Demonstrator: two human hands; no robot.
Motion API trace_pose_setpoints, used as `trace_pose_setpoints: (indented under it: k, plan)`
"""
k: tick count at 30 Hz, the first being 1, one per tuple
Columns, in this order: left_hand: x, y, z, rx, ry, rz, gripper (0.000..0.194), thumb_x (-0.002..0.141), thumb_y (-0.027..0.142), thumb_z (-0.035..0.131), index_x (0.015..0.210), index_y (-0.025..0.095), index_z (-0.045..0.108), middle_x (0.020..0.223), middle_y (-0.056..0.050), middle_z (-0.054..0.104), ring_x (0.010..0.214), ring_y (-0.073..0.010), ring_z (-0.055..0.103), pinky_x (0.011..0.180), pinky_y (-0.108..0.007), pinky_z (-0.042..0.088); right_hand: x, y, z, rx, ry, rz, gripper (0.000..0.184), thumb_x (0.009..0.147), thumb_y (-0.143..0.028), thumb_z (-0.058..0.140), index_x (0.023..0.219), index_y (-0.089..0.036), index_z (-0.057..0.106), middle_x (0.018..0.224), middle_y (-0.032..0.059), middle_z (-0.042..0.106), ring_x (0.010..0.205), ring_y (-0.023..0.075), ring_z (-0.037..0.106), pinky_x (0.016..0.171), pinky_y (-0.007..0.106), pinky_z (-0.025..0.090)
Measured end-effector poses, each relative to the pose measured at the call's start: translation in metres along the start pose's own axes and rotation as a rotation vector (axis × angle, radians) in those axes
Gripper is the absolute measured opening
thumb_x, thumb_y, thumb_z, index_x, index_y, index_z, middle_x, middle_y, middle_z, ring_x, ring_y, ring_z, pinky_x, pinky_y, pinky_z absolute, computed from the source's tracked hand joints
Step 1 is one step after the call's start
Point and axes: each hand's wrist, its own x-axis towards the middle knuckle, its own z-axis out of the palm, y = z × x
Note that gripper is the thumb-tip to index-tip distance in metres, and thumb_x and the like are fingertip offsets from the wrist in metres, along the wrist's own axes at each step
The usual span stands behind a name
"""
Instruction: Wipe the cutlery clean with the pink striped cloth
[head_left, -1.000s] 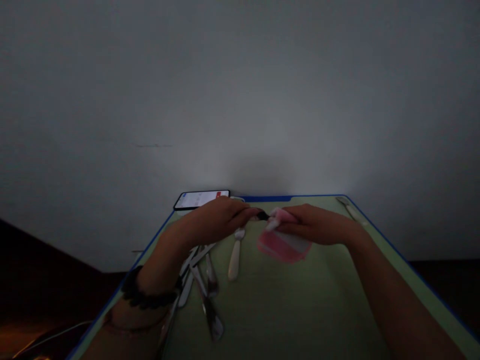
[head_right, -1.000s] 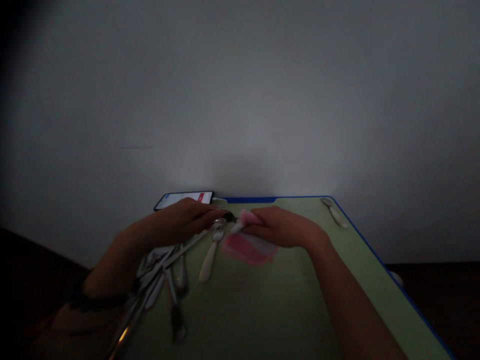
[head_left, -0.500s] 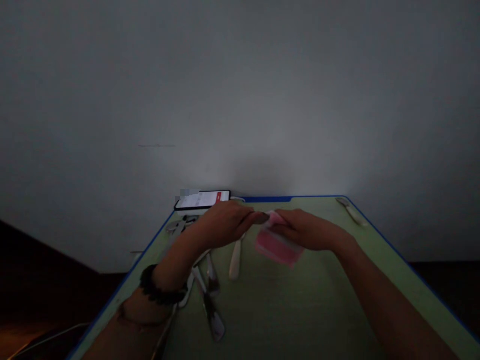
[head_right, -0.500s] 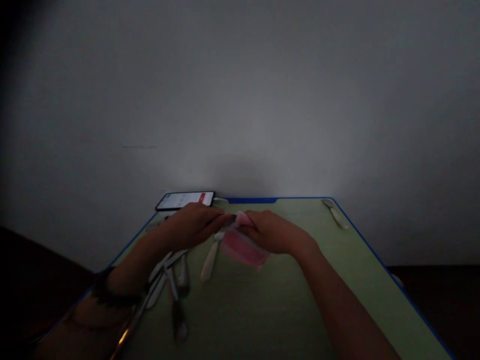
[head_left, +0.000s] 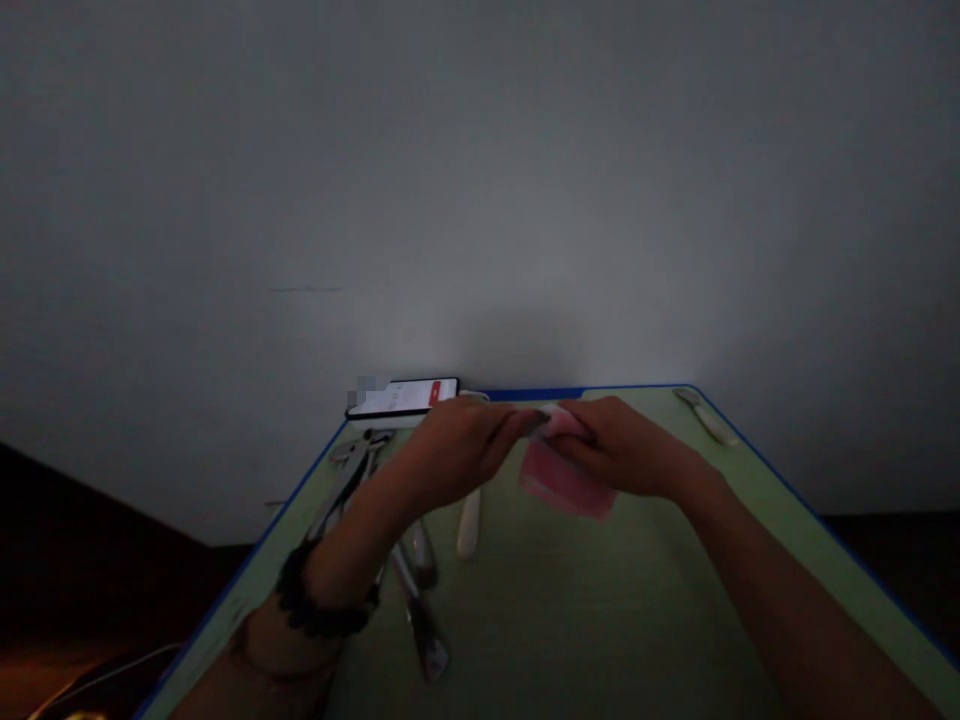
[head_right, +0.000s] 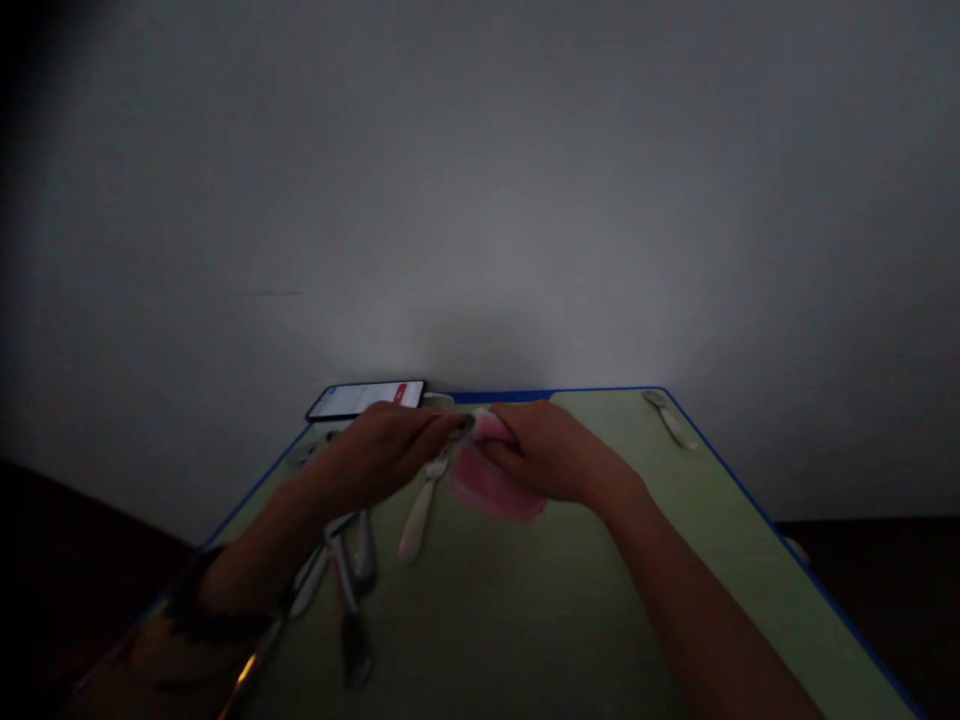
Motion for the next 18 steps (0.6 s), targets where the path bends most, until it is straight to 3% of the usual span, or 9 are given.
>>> trace_pose_setpoints:
  k: [3,9,13,18]
  plan:
    - [0.002,0.006,0.007,0.075,-0.010,0.073,0.046,0.094,0.034,0.025,0.070,0.015,0.059,0.056,0.000,0.056,0.050,-0.0106,0.047,0.051,-0.025,0.028,0.002,-0.001,0.005,0.004,0.029,-0.021,0.021,0.087,-0.031,0.040,0.074,-0.017,0.050,0.068,0.0005,0.057,0.058,0.0096,0.044,0.056,0.023,0.027]
    - [-0.002,-0.007,0.005,0.087,-0.089,0.072,0.045,0.094,0.034,0.025,0.070,0.016,0.058,0.057,-0.001,0.057,0.053,-0.0113,0.050,0.052,-0.024,0.029,0.009,-0.001,0.019,0.053,-0.011,-0.071,0.023,0.089,-0.032,0.037,0.077,-0.017,0.050,0.070,0.0014,0.058,0.061,0.0100,0.046,0.057,0.023,0.028]
    - [-0.003,-0.015,0.011,0.072,-0.134,0.051,0.045,0.094,0.037,0.026,0.073,0.016,0.061,0.060,-0.001,0.060,0.057,-0.0123,0.054,0.053,-0.024,0.030,0.012,0.005,0.030,0.064,-0.049,-0.002,0.025,0.089,-0.034,0.037,0.077,-0.017,0.050,0.070,0.0021,0.058,0.061,0.0106,0.046,0.058,0.024,0.029]
    - [-0.004,-0.025,0.004,0.017,-0.105,-0.085,0.039,0.092,0.037,0.030,0.094,0.021,0.065,0.062,0.000,0.061,0.054,-0.0105,0.053,0.052,-0.022,0.031,0.006,0.016,0.013,0.259,-0.191,-0.060,0.022,0.089,-0.035,0.039,0.086,-0.018,0.052,0.080,0.0013,0.060,0.068,0.0110,0.049,0.062,0.023,0.035]
